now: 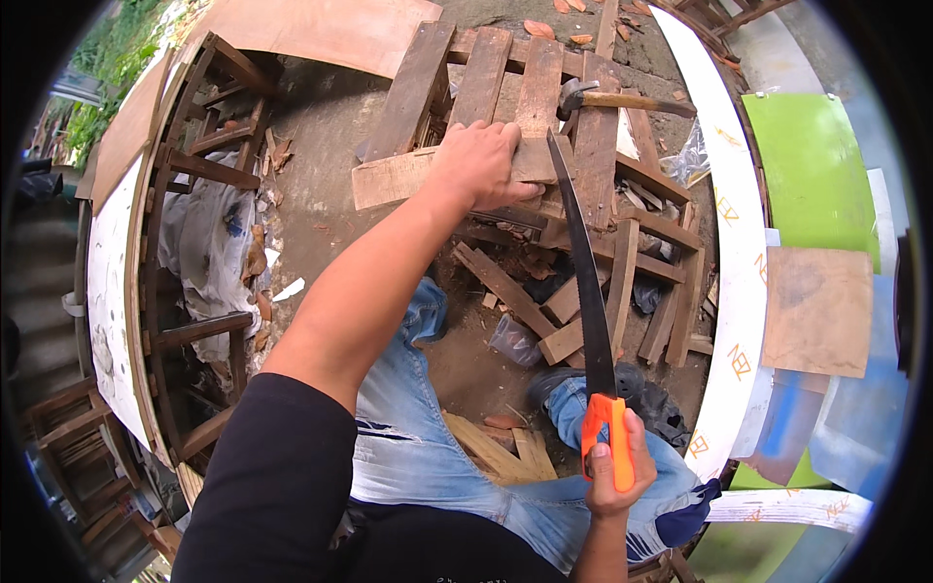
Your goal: The person uses a hand saw to cut a small wooden plank resting on a wooden pallet. The left hand holds the plank steady while the right hand moves the saw back and forth. The cut is not completed within the clip.
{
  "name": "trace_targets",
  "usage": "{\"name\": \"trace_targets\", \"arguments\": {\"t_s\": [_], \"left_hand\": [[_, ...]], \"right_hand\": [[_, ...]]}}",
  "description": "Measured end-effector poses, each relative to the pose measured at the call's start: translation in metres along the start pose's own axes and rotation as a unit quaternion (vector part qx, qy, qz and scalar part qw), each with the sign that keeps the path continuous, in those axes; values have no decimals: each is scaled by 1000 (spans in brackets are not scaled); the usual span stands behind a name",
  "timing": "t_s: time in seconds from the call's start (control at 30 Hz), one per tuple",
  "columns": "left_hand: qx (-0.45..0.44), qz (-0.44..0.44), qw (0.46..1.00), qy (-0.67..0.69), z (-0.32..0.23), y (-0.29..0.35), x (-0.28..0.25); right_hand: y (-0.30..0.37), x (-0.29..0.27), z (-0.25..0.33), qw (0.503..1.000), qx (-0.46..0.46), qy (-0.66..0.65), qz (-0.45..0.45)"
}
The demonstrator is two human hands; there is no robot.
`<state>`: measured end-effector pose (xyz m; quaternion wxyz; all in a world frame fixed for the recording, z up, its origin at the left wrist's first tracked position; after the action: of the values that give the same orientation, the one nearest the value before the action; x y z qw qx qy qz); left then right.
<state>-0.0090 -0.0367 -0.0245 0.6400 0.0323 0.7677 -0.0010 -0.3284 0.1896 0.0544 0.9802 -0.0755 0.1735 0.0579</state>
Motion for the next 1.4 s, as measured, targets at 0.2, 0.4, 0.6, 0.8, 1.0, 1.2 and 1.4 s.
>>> {"name": "trace_targets", "arguments": {"t_s": [0.2,0.4,0.6,0.8,1.0,1.2,1.4], "left_hand": [[21,-19,1000,0,2,-1,-2],[7,-6,1000,-21,3,-7,-9],[-7,19,999,-31,0,-3,-2],[28,-7,1000,-4,2,0,-6],[17,-5,1000,-5,3,-5,-8],[3,21,1000,3,0,0,-1],[20,7,1000,10,1,1,-3]], "right_hand": [[-109,52,-41,991,112,-73,11],[-80,58,-24,998,-12,50,23],[-7,1,7,1000,8,-3,9],[-143,82,-13,998,-46,-29,27],[-115,71,-18,999,-36,24,14],[-8,5,-3,999,12,25,16],[-119,69,-18,999,-33,33,7]]}}
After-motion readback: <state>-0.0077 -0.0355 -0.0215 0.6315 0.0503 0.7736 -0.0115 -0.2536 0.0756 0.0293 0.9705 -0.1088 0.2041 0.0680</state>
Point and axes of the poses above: each hand's wrist, its own y-axis away from the middle knuckle, its own x-axis out of the palm, z = x × y, the point moved 5 cm from there along -y, towards the middle knuckle
